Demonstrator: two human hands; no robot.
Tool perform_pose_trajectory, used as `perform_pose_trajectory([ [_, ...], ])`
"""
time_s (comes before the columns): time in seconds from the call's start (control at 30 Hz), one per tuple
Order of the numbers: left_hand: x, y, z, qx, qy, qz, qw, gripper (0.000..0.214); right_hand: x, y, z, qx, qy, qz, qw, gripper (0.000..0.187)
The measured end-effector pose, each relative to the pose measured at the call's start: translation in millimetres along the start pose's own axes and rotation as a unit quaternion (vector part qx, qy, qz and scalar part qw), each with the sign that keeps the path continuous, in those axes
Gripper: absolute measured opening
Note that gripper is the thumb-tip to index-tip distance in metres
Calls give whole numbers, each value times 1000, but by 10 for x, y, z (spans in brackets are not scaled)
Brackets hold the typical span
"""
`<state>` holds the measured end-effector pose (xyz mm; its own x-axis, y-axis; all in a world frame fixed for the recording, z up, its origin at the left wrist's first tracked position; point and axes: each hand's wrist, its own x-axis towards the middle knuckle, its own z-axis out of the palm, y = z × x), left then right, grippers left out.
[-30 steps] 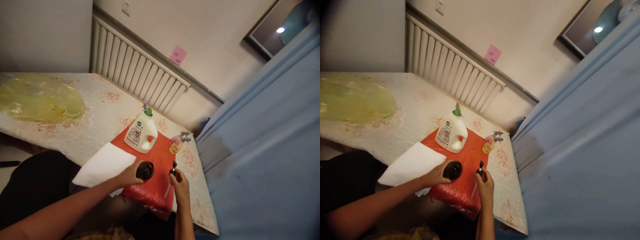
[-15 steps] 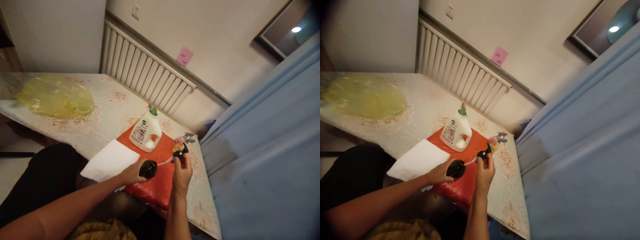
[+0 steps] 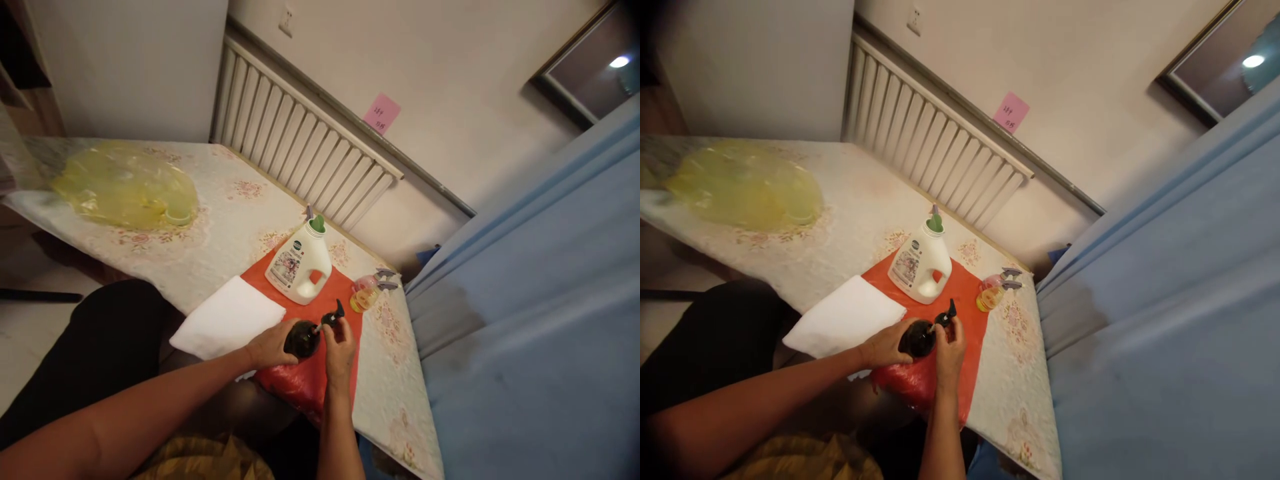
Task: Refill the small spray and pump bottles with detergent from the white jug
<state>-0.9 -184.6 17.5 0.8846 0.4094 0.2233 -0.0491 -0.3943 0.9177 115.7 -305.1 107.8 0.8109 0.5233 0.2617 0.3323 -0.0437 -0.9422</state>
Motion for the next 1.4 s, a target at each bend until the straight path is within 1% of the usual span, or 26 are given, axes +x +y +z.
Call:
perform_pose_trajectory([
  [0.17,6,6,-5,23,-6,7,1000,87,-11,34,0,-1,10,10,1000,40],
  [0.37,13,-44,13,25,-2,21,999,88,-51,38,5,0,-34,-4,999,35],
  [0.53,17,-93,31,31,2,25,999,89,-74,151,-9,-43,-41,-8,998,33],
  [0.7,14,-135,42,38,4,24,999,90,-93,254,-28,-88,-76,-16,993,31],
  [0.8,16,-150,45,35,1,20,999,91,-101,279,-35,-108,-81,-23,991,29],
  [1.07,9,-136,44,36,1,13,999,92,-103,240,-30,-115,-72,-28,990,31],
  [1.3,17,-147,55,39,0,18,999,94,-90,169,-24,-118,-65,-15,991,26],
  [1.4,17,-135,52,39,1,17,999,95,-93,150,-19,-120,-67,-18,990,26],
])
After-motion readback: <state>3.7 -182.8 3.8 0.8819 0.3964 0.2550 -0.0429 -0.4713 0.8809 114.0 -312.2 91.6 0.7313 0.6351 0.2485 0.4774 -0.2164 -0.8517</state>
